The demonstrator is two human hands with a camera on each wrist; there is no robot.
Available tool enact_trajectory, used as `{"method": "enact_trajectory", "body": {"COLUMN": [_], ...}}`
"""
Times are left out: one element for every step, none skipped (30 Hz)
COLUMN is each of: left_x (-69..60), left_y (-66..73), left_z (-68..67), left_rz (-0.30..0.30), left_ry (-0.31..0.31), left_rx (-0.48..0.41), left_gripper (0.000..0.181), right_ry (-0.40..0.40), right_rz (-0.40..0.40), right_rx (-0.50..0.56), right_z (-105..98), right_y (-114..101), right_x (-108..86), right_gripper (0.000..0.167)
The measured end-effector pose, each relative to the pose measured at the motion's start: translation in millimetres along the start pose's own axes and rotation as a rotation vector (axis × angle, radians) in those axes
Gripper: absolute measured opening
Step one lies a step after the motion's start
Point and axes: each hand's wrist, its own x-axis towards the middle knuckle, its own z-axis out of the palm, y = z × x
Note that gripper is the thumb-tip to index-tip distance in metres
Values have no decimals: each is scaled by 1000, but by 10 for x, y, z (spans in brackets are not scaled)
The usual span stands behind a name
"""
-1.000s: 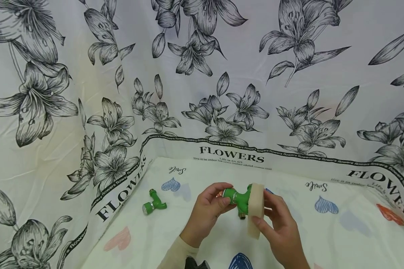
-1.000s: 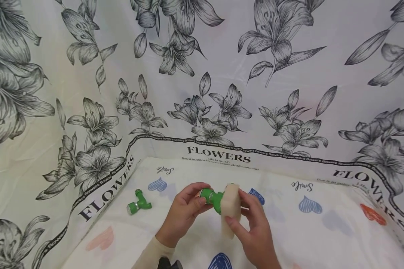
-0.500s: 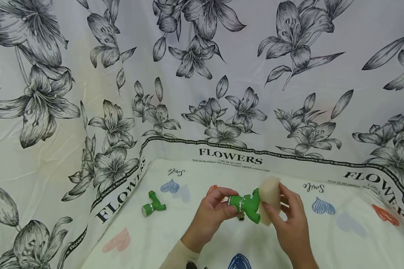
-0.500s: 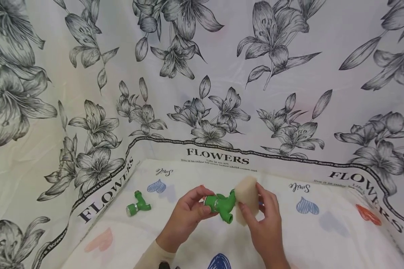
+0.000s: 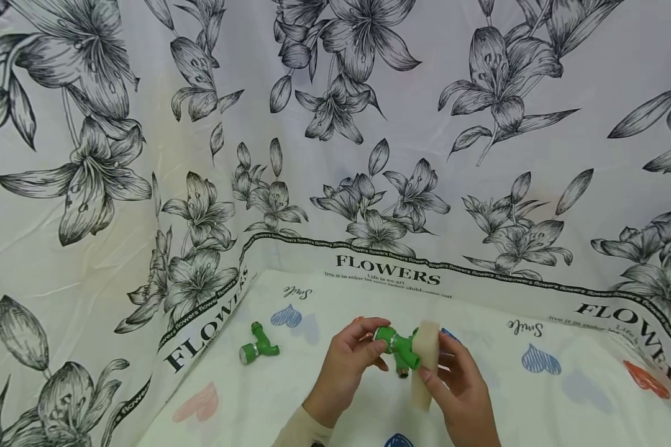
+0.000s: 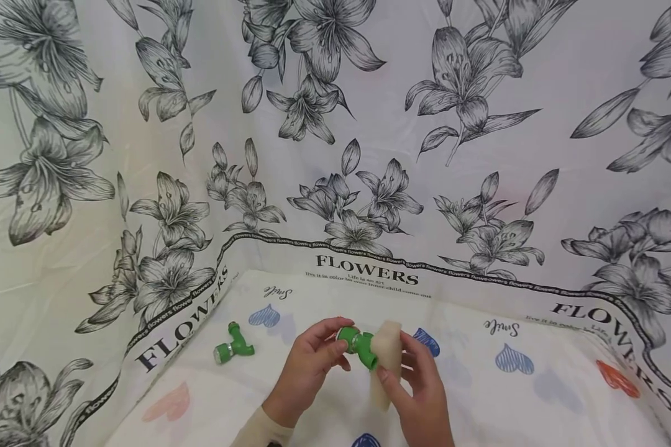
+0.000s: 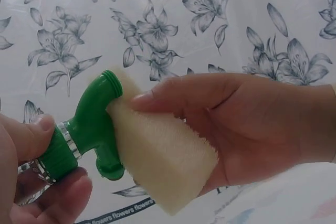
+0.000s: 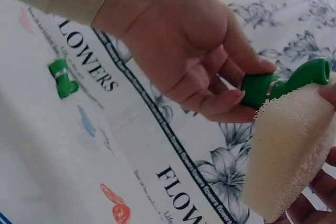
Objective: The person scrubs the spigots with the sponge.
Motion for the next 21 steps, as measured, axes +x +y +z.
{"method": "enact_trajectory", "body": {"left_x": [-1, -3, -4, -5, -5, -6, -6, -6, -5, -2, 0, 0, -1, 0, 0, -2, -4, -7, -12, -21, -32], "left_y": [-7, -13, -15, -19, -20, -21, -25, -29, -35, -41, -47, -52, -57, -62, -66, -69, -70, -71, -73, -74, -73], "left_z": [-6, -12, -17, -22, -24, -25, -26, -27, -28, -29, -31, -32, -33, -34, -36, -38, -39, -41, -44, -47, -49], "left_rz": [3, 7, 9, 13, 14, 15, 13, 11, 5, -1, -9, -17, -24, -30, -35, -38, -38, -38, -39, -40, -40], "left_ry": [-1, -4, -7, -11, -13, -12, -10, -4, 5, 16, 28, 42, 52, 61, 66, 70, 72, 72, 72, 71, 69], "left_rx": [-1, -3, -2, -4, -8, -13, -15, -18, -23, -26, -29, -32, -35, -39, -42, -41, -43, -44, -44, -45, -47], "left_gripper": [36, 35, 35, 34, 34, 35, 35, 35, 35, 36, 36, 36, 35, 35, 35, 34, 34, 34, 34, 34, 34], "right_ry": [2, 7, 8, 6, 5, 2, 1, -6, -18, -33, -50, -68, -82, -99, -105, -102, -92, -77, -61, -46, -29], "right_rz": [23, 45, 56, 52, 50, 47, 49, 53, 52, 52, 48, 36, 31, 23, 13, 8, 3, 2, 3, 5, 7], "right_rx": [10, 16, 22, 33, 37, 40, 39, 51, 73, 92, 107, 124, 139, 154, 157, 150, 136, 126, 113, 99, 81], "right_z": [10, 17, 18, 19, 18, 17, 13, 12, 11, 13, 16, 23, 31, 39, 48, 55, 62, 66, 66, 64, 62], "right_y": [-7, -14, -24, -30, -38, -46, -56, -67, -77, -84, -91, -98, -103, -107, -109, -112, -117, -122, -124, -127, -130], "right_x": [-8, -13, -14, -15, -17, -19, -27, -36, -45, -56, -64, -72, -81, -84, -88, -90, -91, -94, -94, -94, -94], "right_gripper": [59, 58, 58, 58, 58, 58, 57, 56, 56, 56, 55, 56, 56, 57, 58, 58, 59, 60, 60, 61, 61]}}
